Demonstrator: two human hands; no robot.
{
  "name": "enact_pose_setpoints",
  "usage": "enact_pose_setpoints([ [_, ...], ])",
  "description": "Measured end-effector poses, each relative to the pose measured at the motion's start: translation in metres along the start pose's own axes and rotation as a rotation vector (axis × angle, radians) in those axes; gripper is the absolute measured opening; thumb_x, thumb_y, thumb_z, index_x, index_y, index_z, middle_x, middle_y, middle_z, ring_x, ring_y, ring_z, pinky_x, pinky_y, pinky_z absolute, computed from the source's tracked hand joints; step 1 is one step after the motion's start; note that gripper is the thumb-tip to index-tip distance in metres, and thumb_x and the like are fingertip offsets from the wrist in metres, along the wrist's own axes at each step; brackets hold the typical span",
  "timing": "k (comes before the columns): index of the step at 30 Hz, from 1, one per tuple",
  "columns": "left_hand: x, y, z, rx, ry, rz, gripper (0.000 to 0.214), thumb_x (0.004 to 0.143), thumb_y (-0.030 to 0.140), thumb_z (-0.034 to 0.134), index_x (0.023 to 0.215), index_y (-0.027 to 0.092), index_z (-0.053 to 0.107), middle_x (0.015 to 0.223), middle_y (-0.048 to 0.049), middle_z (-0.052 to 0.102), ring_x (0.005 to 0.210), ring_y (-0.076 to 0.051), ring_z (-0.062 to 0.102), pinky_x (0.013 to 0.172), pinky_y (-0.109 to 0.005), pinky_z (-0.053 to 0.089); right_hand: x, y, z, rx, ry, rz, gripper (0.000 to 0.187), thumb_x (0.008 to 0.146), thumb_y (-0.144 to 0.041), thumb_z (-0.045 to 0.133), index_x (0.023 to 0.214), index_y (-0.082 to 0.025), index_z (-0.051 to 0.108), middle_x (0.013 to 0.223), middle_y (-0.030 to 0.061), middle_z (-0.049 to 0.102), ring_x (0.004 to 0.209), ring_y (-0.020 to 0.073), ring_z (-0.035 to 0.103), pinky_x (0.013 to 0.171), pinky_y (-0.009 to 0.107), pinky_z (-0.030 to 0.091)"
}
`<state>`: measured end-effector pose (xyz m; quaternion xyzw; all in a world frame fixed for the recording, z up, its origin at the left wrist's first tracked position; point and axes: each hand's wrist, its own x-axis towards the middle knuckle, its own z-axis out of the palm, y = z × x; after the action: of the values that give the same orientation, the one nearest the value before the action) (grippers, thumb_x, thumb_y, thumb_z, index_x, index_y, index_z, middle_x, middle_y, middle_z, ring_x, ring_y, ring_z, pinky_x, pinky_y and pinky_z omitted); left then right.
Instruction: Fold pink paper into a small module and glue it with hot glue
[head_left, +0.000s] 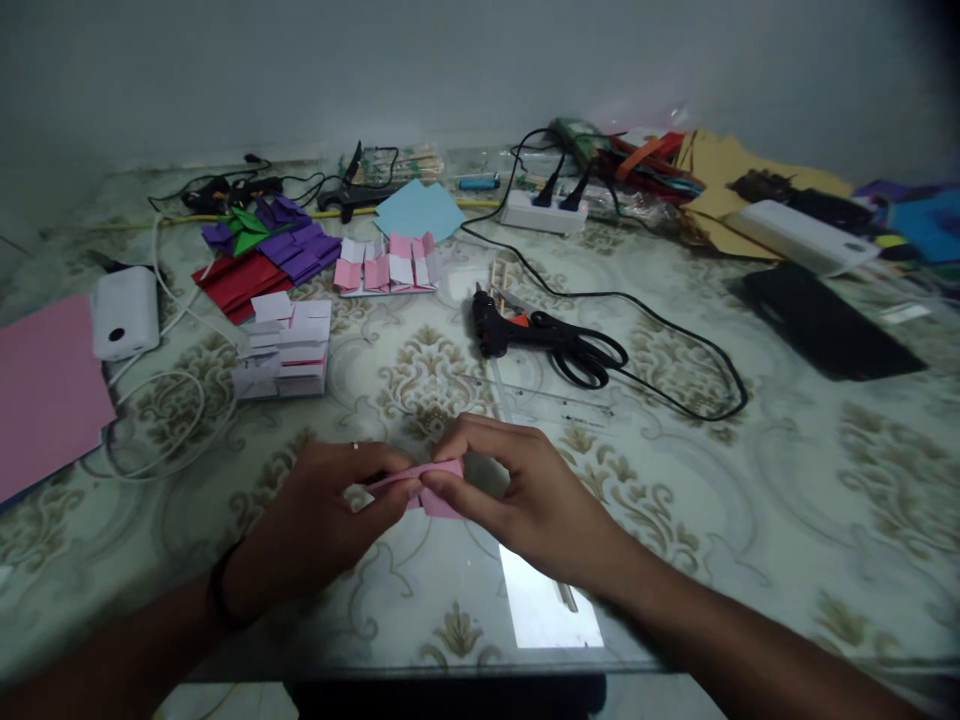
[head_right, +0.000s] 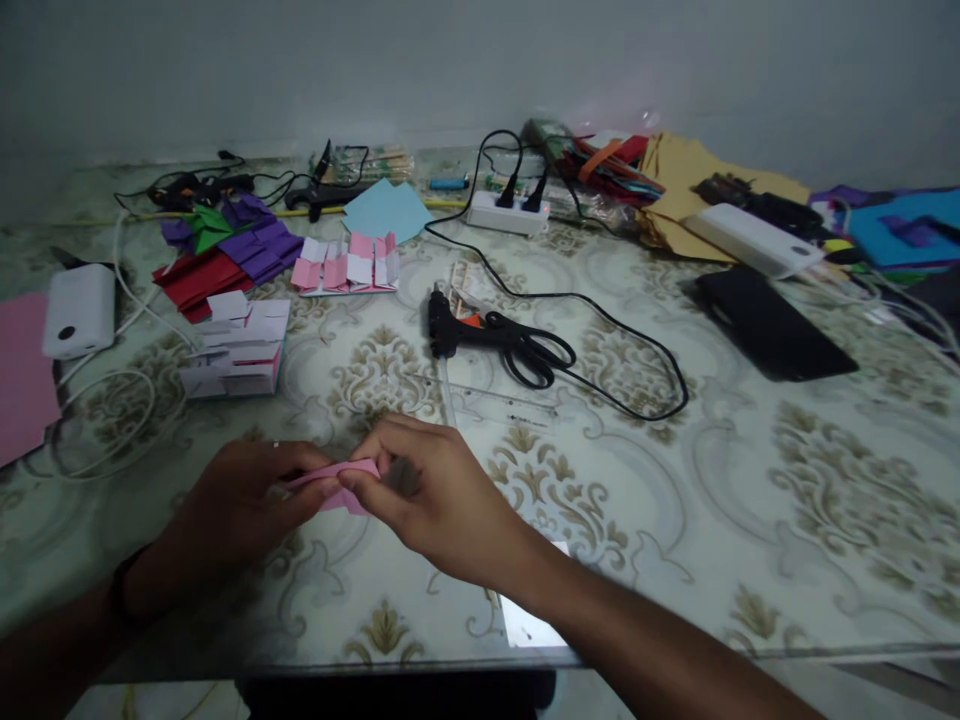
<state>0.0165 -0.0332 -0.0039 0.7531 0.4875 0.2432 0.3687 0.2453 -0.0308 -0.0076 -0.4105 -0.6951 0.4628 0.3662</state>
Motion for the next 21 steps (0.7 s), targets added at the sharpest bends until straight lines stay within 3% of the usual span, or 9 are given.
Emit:
enact_pose_setpoints([
  [5,0.004,0.006,-0.003,-0.102,-0.105,-0.152,0.029,0.095,0.033,0.064,0.073,0.017,0.073,0.058,0.0045,0.058,0.056,-0.011,0.046,0.053,-0.025,0.033,0.004,-0.001,-0.001,0.073,-0.087,0.185,0.047,0.101,-0.055,0.075,0.073,-0.019,0.063,0.073,-0.0012,0.064,0.072,0.015,0.057,0.069,0.028,0.043],
  [13,0.007,0.006,-0.003,-0.224,-0.134,-0.236,0.029,0.093,0.036,0.065,0.071,0.017,0.069,0.058,0.0054,0.049,0.056,-0.01,0.038,0.052,-0.025,0.029,0.006,0.005,0.0,0.249,-0.186,0.361,0.053,0.091,-0.064,0.081,0.073,-0.019,0.059,0.07,-0.0035,0.056,0.068,0.0132,0.049,0.06,0.026,0.038],
  [21,0.008,-0.004,-0.002,-0.262,-0.093,-0.256,0.035,0.095,0.044,0.066,0.072,0.017,0.068,0.063,0.0036,0.053,0.06,-0.012,0.044,0.054,-0.025,0.032,0.007,0.008,0.003,0.304,-0.223,0.333,0.04,0.094,-0.057,0.081,0.087,-0.019,0.075,0.086,0.0013,0.072,0.08,0.0172,0.063,0.071,0.029,0.052],
])
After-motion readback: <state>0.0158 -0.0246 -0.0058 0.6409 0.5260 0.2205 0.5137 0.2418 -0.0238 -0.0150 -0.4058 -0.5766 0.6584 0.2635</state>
